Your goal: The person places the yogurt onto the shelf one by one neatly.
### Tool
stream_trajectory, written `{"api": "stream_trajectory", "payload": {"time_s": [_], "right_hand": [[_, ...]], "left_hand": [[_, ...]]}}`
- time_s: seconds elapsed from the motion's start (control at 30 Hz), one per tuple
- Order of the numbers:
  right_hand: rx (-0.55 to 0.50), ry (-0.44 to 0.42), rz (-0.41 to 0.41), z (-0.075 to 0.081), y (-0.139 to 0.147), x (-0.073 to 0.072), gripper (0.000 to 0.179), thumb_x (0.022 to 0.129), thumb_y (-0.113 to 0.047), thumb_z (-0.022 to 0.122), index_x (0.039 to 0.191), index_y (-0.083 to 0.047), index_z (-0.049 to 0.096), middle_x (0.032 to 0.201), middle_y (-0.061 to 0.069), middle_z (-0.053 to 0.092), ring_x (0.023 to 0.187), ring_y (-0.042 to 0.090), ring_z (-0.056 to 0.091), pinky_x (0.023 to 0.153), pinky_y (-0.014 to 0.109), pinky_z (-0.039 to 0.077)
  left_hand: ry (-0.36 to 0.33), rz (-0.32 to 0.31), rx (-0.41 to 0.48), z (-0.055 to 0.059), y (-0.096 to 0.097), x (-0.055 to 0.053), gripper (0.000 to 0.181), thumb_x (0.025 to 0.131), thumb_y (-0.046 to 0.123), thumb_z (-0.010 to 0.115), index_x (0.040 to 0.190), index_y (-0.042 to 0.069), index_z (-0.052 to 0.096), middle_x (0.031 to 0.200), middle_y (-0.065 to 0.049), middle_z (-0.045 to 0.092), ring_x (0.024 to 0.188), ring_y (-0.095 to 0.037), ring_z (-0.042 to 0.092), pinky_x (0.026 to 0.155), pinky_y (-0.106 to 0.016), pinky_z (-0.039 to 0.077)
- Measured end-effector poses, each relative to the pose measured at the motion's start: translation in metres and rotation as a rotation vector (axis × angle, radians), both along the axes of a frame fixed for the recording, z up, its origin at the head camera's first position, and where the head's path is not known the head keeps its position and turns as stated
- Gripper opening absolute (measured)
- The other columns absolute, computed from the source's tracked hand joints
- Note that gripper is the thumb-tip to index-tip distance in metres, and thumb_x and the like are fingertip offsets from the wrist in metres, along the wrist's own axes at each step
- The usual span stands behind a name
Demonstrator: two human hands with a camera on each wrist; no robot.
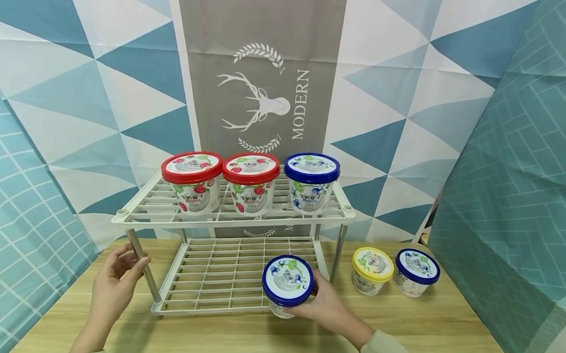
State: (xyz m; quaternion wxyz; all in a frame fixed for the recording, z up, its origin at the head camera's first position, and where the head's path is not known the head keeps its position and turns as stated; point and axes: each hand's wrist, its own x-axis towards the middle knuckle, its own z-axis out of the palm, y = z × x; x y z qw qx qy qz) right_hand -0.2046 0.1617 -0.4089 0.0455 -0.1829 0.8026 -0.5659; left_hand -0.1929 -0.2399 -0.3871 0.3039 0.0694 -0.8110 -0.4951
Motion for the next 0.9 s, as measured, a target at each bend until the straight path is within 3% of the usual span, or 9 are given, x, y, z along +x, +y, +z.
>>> {"api": "stream_trajectory", "payload": {"time_s": [0.3,0.63,0.9], "right_hand": [[0.044,0.0,-0.018,0.005,-0.011,-0.005,0.09,0.066,-0.02,0.085,0.139,-0.003,0.035,0.131,0.018,0.05,0.12,0.034,0.051,0.097,0.04,0.046],[0.022,-0.004,0.01,0.006,-0.018,-0.011,0.091,0.066,-0.021,0.085,0.14,-0.01,0.034,0.132,0.013,0.049,0.122,0.033,0.049,0.1,0.043,0.042],[0.025,-0.012,0.021,0.009,-0.026,-0.013,0.093,0.065,-0.022,0.086,0.14,-0.006,0.035,0.13,0.014,0.049,0.122,0.034,0.048,0.102,0.047,0.041]], "left_hand": [[-0.002,0.001,0.008,0.0,0.0,0.001,0.038,0.088,0.009,0.065,0.123,0.009,0.054,0.086,0.029,0.052,0.079,0.015,0.051,0.063,-0.004,0.045],[0.003,-0.001,0.001,0.002,0.002,0.001,0.037,0.088,0.009,0.065,0.123,0.008,0.054,0.087,0.027,0.053,0.079,0.015,0.051,0.063,-0.004,0.045],[0.003,-0.001,0.0,0.001,0.001,0.0,0.037,0.087,0.009,0.065,0.123,0.008,0.054,0.087,0.026,0.053,0.079,0.015,0.051,0.064,-0.004,0.045]]}}
